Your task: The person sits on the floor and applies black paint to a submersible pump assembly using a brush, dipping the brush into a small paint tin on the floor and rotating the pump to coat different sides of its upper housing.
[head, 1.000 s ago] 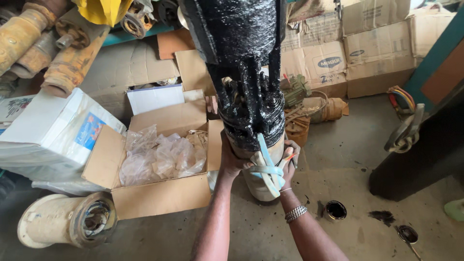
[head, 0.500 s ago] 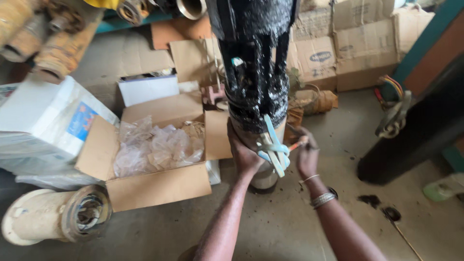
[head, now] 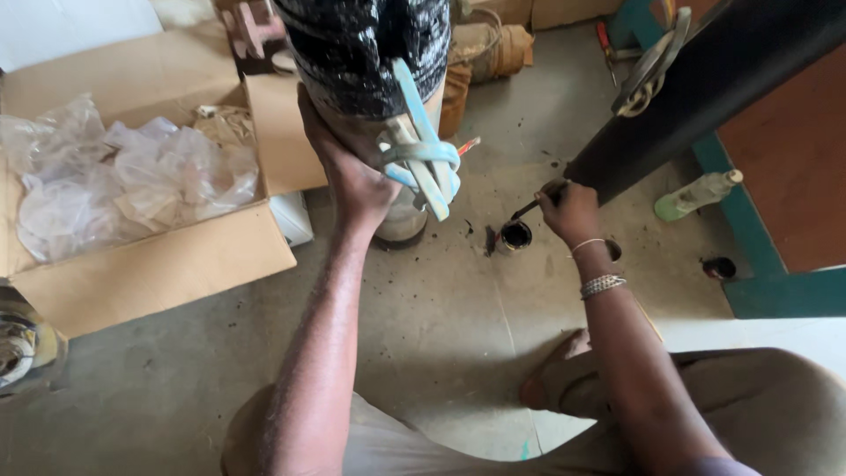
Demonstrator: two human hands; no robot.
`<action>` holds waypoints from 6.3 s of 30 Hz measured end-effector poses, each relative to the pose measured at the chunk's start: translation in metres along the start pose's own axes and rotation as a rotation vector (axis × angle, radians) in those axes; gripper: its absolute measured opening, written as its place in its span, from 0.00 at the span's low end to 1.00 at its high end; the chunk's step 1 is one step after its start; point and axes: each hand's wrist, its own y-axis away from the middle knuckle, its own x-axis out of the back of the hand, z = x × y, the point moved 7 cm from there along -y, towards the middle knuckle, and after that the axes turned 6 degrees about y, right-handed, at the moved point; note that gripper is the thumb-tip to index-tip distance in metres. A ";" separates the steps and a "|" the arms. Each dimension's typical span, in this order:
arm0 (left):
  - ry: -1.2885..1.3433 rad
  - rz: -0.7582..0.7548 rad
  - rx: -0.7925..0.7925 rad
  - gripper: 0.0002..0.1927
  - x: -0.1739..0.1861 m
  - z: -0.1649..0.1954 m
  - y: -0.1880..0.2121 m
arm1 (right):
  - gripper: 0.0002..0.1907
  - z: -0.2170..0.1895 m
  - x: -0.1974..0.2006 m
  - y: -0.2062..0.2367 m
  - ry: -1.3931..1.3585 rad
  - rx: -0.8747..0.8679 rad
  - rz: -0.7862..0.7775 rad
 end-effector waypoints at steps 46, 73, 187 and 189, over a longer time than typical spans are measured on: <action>0.051 -0.054 0.061 0.66 -0.001 -0.004 0.002 | 0.06 0.090 -0.044 0.143 -1.496 -1.163 0.201; -0.130 0.093 0.120 0.66 0.012 -0.005 -0.009 | 0.07 -0.319 0.373 0.070 -0.355 0.796 0.686; -0.109 -0.090 0.143 0.56 0.008 -0.031 0.008 | 0.04 -0.253 0.295 -0.081 -1.291 0.503 0.293; -0.101 -0.083 0.148 0.56 0.008 -0.029 0.007 | 0.05 -0.263 0.291 -0.092 -1.191 0.538 0.267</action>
